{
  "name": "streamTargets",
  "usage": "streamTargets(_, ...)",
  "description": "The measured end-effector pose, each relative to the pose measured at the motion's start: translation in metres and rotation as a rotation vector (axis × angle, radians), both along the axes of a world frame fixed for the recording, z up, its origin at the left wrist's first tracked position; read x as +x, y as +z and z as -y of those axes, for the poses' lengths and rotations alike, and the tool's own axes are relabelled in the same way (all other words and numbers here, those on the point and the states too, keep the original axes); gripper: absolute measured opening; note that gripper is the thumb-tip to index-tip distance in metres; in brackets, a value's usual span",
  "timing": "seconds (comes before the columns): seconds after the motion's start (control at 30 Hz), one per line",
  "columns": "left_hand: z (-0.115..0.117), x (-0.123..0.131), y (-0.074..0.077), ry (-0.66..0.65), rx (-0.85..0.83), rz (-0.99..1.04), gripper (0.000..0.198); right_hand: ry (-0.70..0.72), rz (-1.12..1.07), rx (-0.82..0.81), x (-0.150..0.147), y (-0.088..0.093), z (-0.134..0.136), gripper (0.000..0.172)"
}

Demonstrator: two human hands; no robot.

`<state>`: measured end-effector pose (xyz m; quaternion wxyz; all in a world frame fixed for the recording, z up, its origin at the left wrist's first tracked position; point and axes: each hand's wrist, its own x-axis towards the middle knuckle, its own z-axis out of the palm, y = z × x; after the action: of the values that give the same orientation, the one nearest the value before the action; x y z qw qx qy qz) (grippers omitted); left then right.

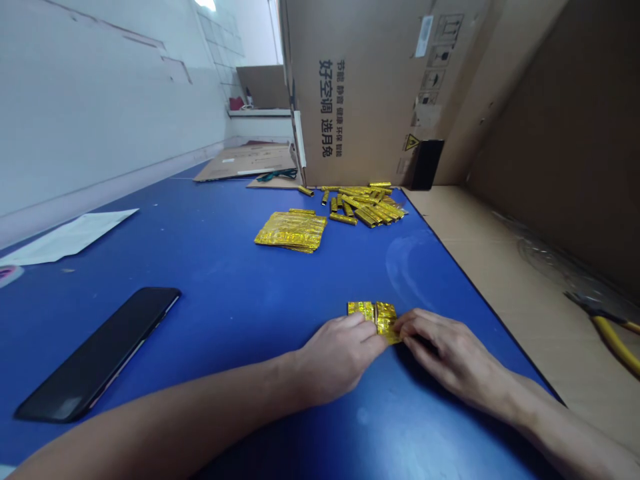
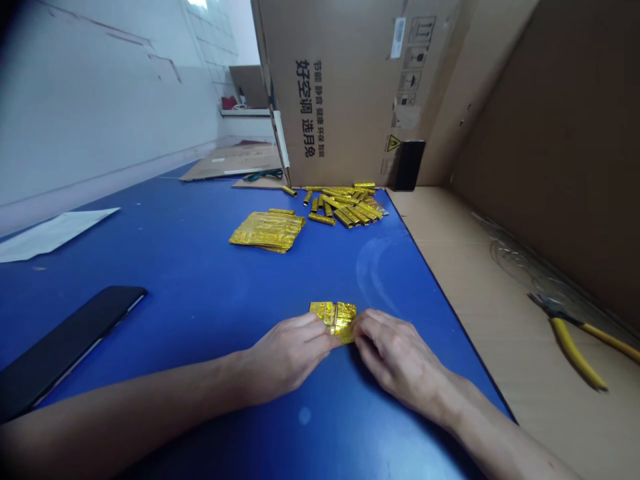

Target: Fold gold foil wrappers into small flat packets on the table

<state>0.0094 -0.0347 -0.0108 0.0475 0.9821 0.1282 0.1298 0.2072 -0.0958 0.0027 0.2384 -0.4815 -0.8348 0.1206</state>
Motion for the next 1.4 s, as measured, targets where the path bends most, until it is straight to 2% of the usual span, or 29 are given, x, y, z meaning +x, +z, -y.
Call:
streamTargets(0.13, -0.003, -0.001, -0.004, -0.012, -0.030, 0.024, 0.025, 0.028, 0.081, -0.006, -0.004, 0.005, 0.002, 0.013)
streamTargets(0.27, -0.003, -0.002, -0.004, -0.017, -0.056, 0.038, 0.026, 0.048, 0.207, 0.055, -0.010, 0.005, 0.003, 0.016)
streamTargets(0.37, -0.001, -0.002, -0.001, 0.021, -0.082, 0.051, 0.023, 0.046, 0.201, 0.086, -0.013, 0.002, 0.004, 0.024)
streamTargets(0.5, 0.000, -0.002, 0.002, 0.075, -0.063, 0.020, 0.011, 0.040, 0.172, 0.091, -0.014, 0.000, 0.003, 0.026)
streamTargets(0.8, -0.002, -0.005, -0.004, 0.017, 0.045, 0.020, 0.019, 0.038, 0.192, 0.095, -0.013, -0.001, 0.004, 0.029)
streamTargets(1.07, -0.003, -0.003, 0.001, 0.099, -0.111, 0.051, 0.017, 0.012, 0.102, 0.030, -0.014, -0.004, 0.004, 0.024)
streamTargets(1.2, -0.006, -0.002, 0.002, 0.112, -0.224, 0.079, 0.017, -0.038, 0.045, 0.013, -0.016, -0.004, 0.002, 0.021)
streamTargets(1.4, -0.009, 0.000, 0.006, 0.169, -0.289, 0.022, 0.019, -0.112, 0.007, -0.020, -0.017, -0.003, 0.002, 0.016)
